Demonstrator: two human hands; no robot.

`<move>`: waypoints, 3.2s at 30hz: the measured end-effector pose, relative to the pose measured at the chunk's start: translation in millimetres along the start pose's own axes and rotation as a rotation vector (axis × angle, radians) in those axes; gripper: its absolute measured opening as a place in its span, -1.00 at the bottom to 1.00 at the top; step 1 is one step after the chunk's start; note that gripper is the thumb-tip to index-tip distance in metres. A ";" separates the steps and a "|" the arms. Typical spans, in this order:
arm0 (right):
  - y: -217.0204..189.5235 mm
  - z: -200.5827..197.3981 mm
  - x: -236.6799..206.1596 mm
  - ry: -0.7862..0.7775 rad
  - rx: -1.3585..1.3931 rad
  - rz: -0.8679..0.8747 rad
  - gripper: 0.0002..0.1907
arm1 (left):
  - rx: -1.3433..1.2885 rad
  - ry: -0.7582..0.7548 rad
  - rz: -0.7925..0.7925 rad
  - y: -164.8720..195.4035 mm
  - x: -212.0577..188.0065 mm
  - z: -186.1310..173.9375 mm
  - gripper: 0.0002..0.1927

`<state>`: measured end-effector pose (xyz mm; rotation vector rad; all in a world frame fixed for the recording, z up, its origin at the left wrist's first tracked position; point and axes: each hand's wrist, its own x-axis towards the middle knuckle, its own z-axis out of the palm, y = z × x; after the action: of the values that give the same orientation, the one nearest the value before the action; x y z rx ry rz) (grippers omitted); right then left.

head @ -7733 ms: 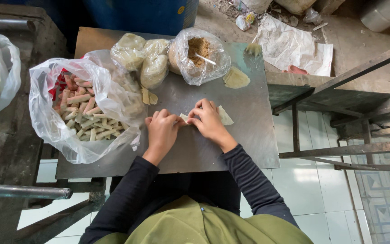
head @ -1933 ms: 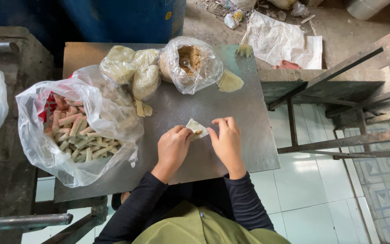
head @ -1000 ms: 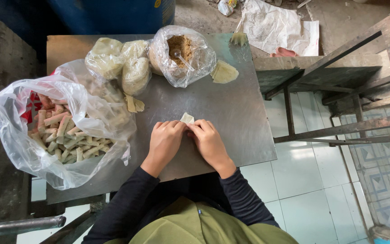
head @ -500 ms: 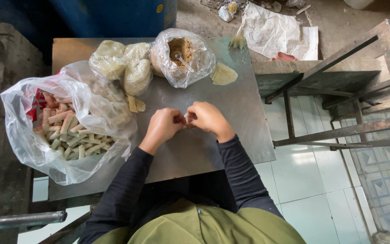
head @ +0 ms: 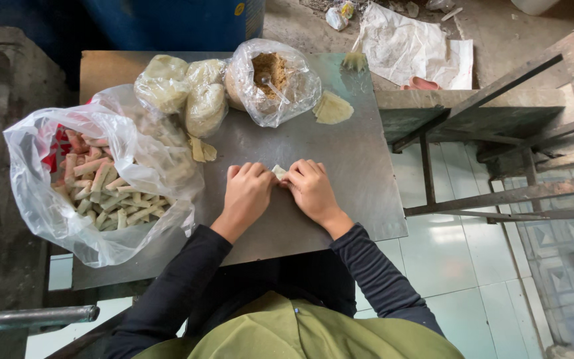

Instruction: The person sits at a metal table and folds triangular pastry wrappers, scoops brown filling from a plastic-lined container with a small spoon onto a wrapper, folds the wrapper over the filling, and sets the filled pastry aside. Finished rolled pastries are collected in a plastic bag on the table.

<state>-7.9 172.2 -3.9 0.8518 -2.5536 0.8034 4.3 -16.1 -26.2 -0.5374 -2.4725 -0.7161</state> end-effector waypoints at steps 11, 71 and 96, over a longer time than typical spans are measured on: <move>23.1 8.7 5.6 -0.099 0.091 0.155 -0.83 | -0.077 -0.050 -0.194 -7.5 5.5 -5.7 -0.92; 148.7 0.1 64.9 0.075 -0.266 0.171 -0.90 | 0.485 0.492 -0.458 -31.8 10.5 -185.6 -0.75; 144.8 -15.1 71.0 0.105 -0.051 0.232 -0.80 | -0.042 -0.240 -0.272 15.7 132.2 90.3 -0.86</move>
<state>-151.6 245.8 -17.9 0.4902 -2.5974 0.8220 -125.0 78.5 -11.8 -0.3199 -2.7950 -0.8536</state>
